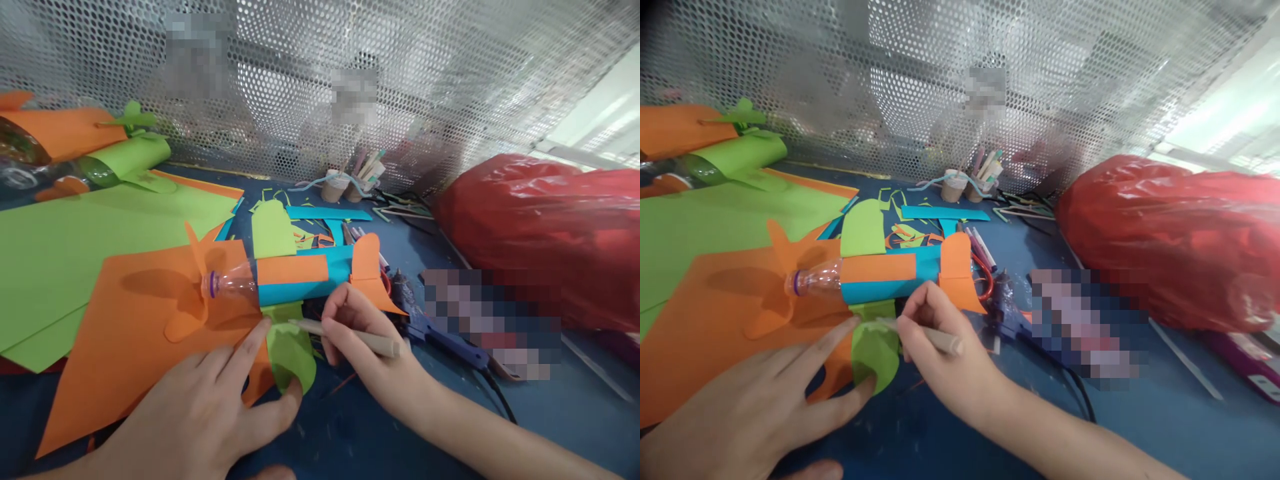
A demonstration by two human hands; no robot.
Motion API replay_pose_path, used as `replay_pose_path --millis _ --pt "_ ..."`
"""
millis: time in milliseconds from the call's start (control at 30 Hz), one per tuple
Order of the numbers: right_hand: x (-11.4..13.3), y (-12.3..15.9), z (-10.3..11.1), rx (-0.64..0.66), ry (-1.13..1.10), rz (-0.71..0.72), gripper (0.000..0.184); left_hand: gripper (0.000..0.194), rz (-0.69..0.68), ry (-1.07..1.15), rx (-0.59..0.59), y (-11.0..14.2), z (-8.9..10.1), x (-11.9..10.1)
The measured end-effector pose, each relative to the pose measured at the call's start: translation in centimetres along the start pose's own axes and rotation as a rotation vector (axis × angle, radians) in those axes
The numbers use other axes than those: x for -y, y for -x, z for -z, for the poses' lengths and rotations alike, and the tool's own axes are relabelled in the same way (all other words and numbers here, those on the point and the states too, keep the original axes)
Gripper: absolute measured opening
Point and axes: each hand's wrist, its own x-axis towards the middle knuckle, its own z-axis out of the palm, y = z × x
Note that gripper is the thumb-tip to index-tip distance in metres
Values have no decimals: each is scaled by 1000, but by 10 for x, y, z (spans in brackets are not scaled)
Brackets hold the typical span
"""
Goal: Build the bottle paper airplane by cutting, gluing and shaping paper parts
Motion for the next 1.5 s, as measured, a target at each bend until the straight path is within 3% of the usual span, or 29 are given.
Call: replay_pose_path --millis 133,267,367,633,833,1000,1200,1367,1500 --pt "-3 -2 -1 -19 33 18 15 45 -2 1 3 0 -1 0" --pt "-8 -5 -2 -34 54 48 16 43 28 20 -141 1 -13 0" --pt "-11 -8 -3 -62 74 76 18 41 38 42 -182 3 -17 1" --pt "-15 -9 -2 -88 147 93 18 44 40 41 -148 5 -15 0" --pt "-16 -9 -2 -56 139 76 20 42 35 56 -20 2 -8 0" --pt "-16 -10 -1 -54 153 62 19 43 28 55 -118 3 -12 1" --pt "-15 -8 -1 -57 169 72 19 41 31 79 43 2 -1 1" --pt "-15 -8 -2 -59 167 69 19 43 26 73 -75 3 -5 1" --pt "-15 -8 -3 -57 167 67 19 40 61 93 -18 3 -7 0"
